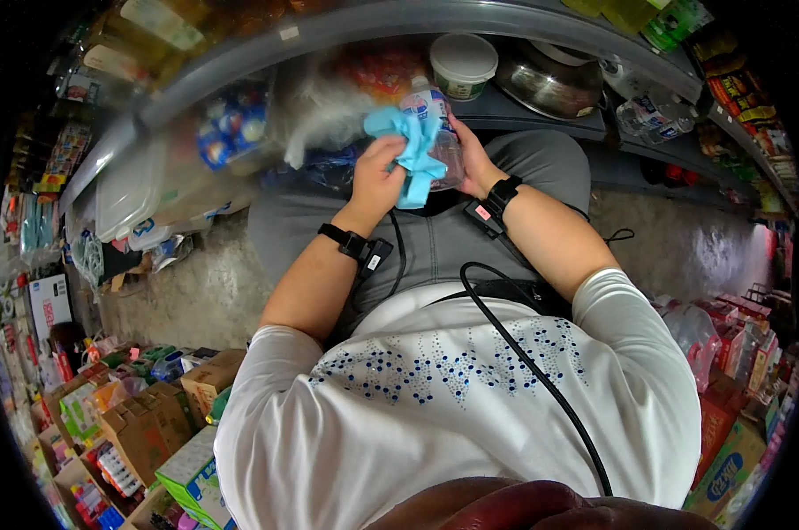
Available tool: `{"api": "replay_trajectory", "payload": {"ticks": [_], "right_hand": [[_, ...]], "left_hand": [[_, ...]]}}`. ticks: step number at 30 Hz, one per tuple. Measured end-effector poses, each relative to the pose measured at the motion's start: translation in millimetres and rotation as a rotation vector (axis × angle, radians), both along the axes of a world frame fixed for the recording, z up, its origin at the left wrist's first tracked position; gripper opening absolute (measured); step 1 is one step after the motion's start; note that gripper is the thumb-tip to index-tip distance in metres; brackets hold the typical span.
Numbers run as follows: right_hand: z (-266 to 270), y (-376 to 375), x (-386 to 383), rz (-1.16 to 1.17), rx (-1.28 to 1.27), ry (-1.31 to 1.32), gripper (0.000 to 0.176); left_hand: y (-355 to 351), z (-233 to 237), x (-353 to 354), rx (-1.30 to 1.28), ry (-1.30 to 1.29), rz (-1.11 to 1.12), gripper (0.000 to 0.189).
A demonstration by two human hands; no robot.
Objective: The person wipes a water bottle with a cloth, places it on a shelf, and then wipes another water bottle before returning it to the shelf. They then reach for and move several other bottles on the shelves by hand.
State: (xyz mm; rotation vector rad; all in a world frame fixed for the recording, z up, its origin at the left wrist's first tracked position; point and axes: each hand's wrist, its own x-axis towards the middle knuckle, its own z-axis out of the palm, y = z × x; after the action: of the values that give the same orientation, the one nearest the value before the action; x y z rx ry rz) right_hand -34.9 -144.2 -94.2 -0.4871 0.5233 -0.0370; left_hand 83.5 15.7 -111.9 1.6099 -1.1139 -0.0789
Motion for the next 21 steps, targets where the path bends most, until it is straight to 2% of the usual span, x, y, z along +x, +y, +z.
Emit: {"api": "replay_trajectory", "payload": {"ticks": [1,3,5,9,11,13,15,21], "right_hand": [[-2,-1,-1,0.0,-0.003,0.0,0.059],[-15,-3,-2,0.162,0.038,-0.058,0.061],[-25,-3,1,0.16,0.015,-0.038,0.062],[-30,-5,1,0.219,0.039,-0.049,0.063],[-30,-6,1,0.174,0.065,-0.058,0.061],[-30,-8,4,0.165,0.072,-0.062,0.06],[-29,-7,6,0.056,0.057,-0.155,0.06],[-24,-2,3,0.143,-0.033,-0.143,0.065]], "left_hand": [[-1,-3,1,-0.003,0.0,0.0,0.023],[-3,-10,7,-0.094,0.112,0.131,0.024],[-6,-18,14,-0.123,0.139,0.164,0.024],[-5,-8,10,-0.221,0.315,0.072,0.024],[-4,-10,10,-0.249,0.36,-0.085,0.025],[-2,-10,9,-0.216,0.332,-0.091,0.024],[-1,-18,10,-0.129,0.275,-0.106,0.024],[0,-12,12,-0.173,0.239,-0.017,0.02]]}}
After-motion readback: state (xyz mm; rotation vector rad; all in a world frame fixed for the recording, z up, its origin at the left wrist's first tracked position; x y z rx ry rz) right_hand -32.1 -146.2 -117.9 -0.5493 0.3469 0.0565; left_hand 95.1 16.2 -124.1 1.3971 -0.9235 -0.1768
